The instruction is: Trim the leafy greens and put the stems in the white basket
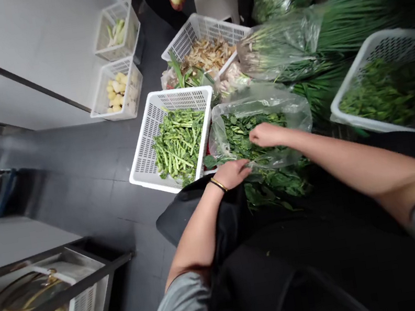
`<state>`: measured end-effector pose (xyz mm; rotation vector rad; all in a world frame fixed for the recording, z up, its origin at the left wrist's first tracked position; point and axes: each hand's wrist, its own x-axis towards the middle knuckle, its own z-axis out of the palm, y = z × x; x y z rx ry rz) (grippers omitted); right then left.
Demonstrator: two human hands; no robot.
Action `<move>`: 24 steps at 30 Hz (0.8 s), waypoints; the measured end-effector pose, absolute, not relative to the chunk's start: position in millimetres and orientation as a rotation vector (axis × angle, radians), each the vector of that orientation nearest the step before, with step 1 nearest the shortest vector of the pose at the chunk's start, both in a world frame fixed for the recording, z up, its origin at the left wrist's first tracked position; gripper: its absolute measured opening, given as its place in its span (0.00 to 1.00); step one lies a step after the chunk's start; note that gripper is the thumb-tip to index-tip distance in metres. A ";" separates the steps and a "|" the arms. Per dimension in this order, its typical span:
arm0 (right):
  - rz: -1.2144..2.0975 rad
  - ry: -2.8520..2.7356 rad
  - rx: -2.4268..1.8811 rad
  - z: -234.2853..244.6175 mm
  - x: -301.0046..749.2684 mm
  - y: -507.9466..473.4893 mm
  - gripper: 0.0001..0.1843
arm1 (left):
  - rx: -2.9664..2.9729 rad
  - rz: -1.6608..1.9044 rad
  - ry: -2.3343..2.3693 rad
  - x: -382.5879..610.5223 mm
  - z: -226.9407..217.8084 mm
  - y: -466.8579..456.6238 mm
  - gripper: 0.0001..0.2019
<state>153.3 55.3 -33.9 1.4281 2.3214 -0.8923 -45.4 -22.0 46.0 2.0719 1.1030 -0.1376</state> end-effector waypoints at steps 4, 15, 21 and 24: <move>-0.806 2.062 1.657 -71.5 143.8 71.2 0.51 | 2.089 -0.367 1.215 -48.9 36.6 -11.3 0.18; -0.794 2.146 1.297 -124.7 163.9 83.5 0.40 | 2.061 -0.243 1.160 -52.0 42.3 4.3 0.20; -0.611 2.298 1.165 -92.5 182.9 114.2 0.31 | 2.040 -0.167 1.219 -58.4 41.2 6.7 0.20; -0.550 2.330 1.081 -76.0 182.9 106.1 0.26 | 2.032 -0.140 1.305 -57.2 34.4 8.5 0.20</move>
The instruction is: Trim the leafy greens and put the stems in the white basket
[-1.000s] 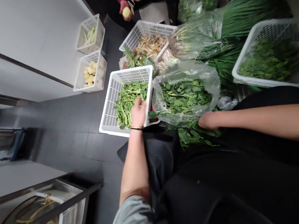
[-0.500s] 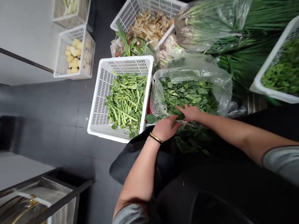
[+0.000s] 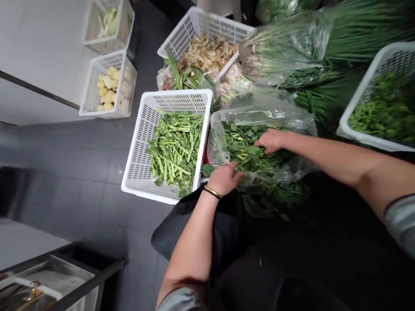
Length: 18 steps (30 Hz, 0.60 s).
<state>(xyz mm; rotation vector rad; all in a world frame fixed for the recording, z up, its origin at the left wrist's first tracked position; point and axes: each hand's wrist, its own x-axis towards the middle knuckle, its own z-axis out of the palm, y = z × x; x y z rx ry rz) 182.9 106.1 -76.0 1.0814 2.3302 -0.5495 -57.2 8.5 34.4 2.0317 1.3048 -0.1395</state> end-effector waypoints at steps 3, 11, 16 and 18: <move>-0.522 2.350 1.078 -44.9 182.0 107.4 0.27 | 2.044 0.045 1.377 -55.4 24.8 12.7 0.28; -0.958 2.355 0.885 96.0 160.7 137.4 0.22 | 1.794 0.500 1.104 -37.7 13.0 43.1 0.55; -1.211 2.272 1.168 106.5 130.5 159.9 0.07 | 1.218 0.569 0.880 -36.5 11.1 56.0 0.28; -1.295 2.308 1.270 98.0 122.0 170.8 0.04 | 1.004 0.545 0.852 -40.5 8.8 55.3 0.25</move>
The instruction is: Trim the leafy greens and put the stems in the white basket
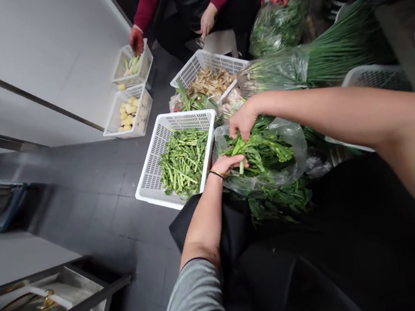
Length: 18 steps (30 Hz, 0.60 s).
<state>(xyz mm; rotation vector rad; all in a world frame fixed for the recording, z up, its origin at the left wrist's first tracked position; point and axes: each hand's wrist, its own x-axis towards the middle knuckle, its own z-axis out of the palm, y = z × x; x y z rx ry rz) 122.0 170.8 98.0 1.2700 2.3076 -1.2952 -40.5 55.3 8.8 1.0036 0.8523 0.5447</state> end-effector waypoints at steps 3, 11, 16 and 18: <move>-1.318 2.391 1.193 92.2 117.2 186.6 0.08 | 0.823 0.521 0.876 -46.0 4.6 52.8 0.24; -2.046 2.619 1.892 50.4 184.7 158.6 0.34 | 0.803 0.659 0.761 -52.1 -7.6 58.3 0.18; -1.580 2.028 2.481 -40.7 199.7 78.9 0.37 | 0.715 0.639 0.788 -46.9 -5.9 64.2 0.20; -1.514 1.943 2.411 -65.6 188.1 61.7 0.31 | 0.684 0.621 0.853 -42.1 -4.3 66.0 0.20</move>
